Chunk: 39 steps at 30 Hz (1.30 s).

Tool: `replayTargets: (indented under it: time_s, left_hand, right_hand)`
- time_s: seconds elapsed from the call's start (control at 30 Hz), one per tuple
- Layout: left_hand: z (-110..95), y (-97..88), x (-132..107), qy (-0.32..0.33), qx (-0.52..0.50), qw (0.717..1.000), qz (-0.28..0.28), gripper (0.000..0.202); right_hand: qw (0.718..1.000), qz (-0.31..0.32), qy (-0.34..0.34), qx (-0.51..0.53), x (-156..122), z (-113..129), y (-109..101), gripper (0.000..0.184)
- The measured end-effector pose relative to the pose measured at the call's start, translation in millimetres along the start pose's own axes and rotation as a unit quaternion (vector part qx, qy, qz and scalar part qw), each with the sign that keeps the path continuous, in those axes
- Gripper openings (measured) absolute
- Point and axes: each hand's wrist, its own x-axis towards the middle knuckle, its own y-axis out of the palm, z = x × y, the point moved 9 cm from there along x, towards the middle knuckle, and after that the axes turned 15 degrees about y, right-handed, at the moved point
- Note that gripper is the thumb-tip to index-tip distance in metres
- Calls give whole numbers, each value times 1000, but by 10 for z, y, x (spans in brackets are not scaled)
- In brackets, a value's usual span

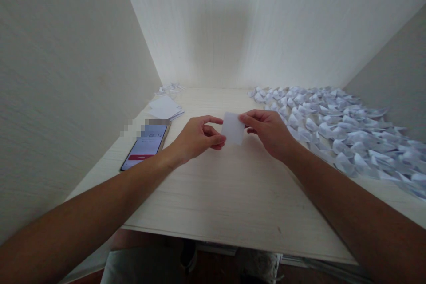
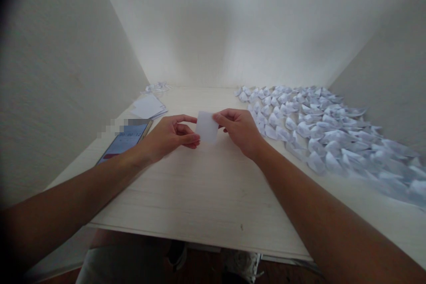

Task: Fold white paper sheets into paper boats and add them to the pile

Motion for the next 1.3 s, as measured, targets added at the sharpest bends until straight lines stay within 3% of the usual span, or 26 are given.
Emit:
replayTargets:
  time_s: [0.33,0.47,0.6,0.73,0.9,1.03,1.3]
  left_hand:
    - [-72,24,22,53,0,998,36,45]
    - [-263,84,-9,172,38,982,71,46]
    - [-389,136,-67,268,181,939,115,52]
    - [-444,74,-57,299,204,928,90,27]
    - [-557,-87,-47,341,180,922,-5,16]
    - [-580,-144,-48,347,176,921,-37,18]
    - [-658,-121,-97,360,175,915,-50,13]
  right_hand:
    - [1000,-1,-13,9,-19,25,6,28]
    - [999,2,10,53,-1,5,-30,30]
    - [995,39,41,82,6,-45,25,31]
    - [992,78,50,88,-11,-67,118,30]
    - [981,112,12,158,-56,53,121,34]
    - [986,148,-60,50,-151,196,219,28]
    - [982,68,-178,-11,-295,409,195,15]
